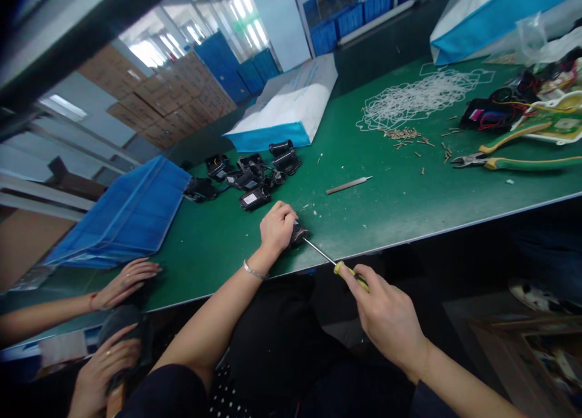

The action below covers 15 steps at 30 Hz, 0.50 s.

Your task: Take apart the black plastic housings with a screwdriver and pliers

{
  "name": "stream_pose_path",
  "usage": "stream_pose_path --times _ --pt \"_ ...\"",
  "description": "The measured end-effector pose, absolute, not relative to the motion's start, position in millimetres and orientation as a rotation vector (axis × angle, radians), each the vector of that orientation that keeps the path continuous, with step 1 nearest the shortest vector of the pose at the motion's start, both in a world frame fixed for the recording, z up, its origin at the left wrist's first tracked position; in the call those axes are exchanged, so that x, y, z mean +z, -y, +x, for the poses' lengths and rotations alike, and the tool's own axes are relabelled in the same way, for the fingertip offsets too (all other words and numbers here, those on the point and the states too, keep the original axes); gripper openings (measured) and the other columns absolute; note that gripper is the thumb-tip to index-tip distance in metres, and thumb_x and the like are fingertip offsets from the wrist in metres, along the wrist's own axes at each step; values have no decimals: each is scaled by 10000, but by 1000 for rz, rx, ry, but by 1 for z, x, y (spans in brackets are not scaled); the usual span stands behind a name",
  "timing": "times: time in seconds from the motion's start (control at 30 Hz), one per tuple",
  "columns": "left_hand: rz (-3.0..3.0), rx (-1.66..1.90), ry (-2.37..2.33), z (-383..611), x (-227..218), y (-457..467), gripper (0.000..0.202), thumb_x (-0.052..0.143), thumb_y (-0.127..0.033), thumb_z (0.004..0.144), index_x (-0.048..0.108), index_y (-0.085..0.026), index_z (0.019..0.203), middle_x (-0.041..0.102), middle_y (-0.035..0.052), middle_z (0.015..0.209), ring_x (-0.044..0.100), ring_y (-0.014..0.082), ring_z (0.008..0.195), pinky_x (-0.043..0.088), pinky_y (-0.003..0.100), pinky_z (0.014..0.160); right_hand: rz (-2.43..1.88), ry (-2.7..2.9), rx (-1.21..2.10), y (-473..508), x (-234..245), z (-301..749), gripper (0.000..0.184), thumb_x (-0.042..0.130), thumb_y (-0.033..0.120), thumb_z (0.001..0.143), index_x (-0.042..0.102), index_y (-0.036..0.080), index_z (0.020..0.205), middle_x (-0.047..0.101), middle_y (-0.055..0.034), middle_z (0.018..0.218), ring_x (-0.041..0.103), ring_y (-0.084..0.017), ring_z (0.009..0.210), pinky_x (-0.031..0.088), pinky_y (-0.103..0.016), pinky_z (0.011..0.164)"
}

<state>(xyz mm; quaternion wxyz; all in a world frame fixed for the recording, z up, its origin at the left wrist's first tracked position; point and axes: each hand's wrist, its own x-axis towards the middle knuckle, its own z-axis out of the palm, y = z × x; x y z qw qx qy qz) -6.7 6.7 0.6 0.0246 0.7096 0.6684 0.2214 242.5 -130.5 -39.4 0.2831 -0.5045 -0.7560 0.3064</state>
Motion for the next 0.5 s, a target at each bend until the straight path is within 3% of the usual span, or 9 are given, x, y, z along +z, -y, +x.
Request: stream_pose_path --times 0.07,0.17,0.27,0.33,0.4,0.5 --pt "2186 689 -2065 -7 0 -6 232 424 -207 870 593 -236 714 605 -13 891 576 143 837 386 256 688 -1334 2216 451 132 -48 245 533 409 109 926 443 309 1419 577 -114 1280 598 -258 1015 482 -378 806" --pt "2168 716 -2055 -8 0 -6 233 417 -212 874 593 -239 725 606 -18 906 576 140 844 388 251 691 -1404 2179 399 129 -50 248 570 433 111 920 388 323 1447 569 -101 1295 593 -255 1058 472 -376 848" --pt "2159 720 -2048 -8 0 -5 231 416 -216 876 592 -238 728 610 -19 919 578 141 857 392 250 696 -1534 1901 847 121 -43 248 618 559 253 880 354 285 1462 608 -92 1232 618 -254 1030 488 -383 861" --pt "2158 709 -2045 -8 1 -4 234 414 -216 878 593 -237 730 612 -17 920 579 142 866 396 250 702 -1495 1725 1235 116 -36 247 571 609 366 845 466 250 1385 650 -82 1163 630 -256 1006 490 -383 866" --pt "2155 706 -2047 -8 2 -4 238 409 -216 883 594 -236 735 614 -16 924 580 142 874 398 249 706 -1396 1559 1561 114 -29 246 469 579 433 853 567 221 1271 668 -82 1130 636 -249 987 495 -368 842" --pt "2147 709 -2049 -8 2 -3 241 400 -216 889 591 -235 743 614 -17 940 578 137 883 402 243 715 -1300 1277 1951 116 -19 243 465 445 448 914 533 193 1294 704 -85 986 662 -203 807 506 -318 695"
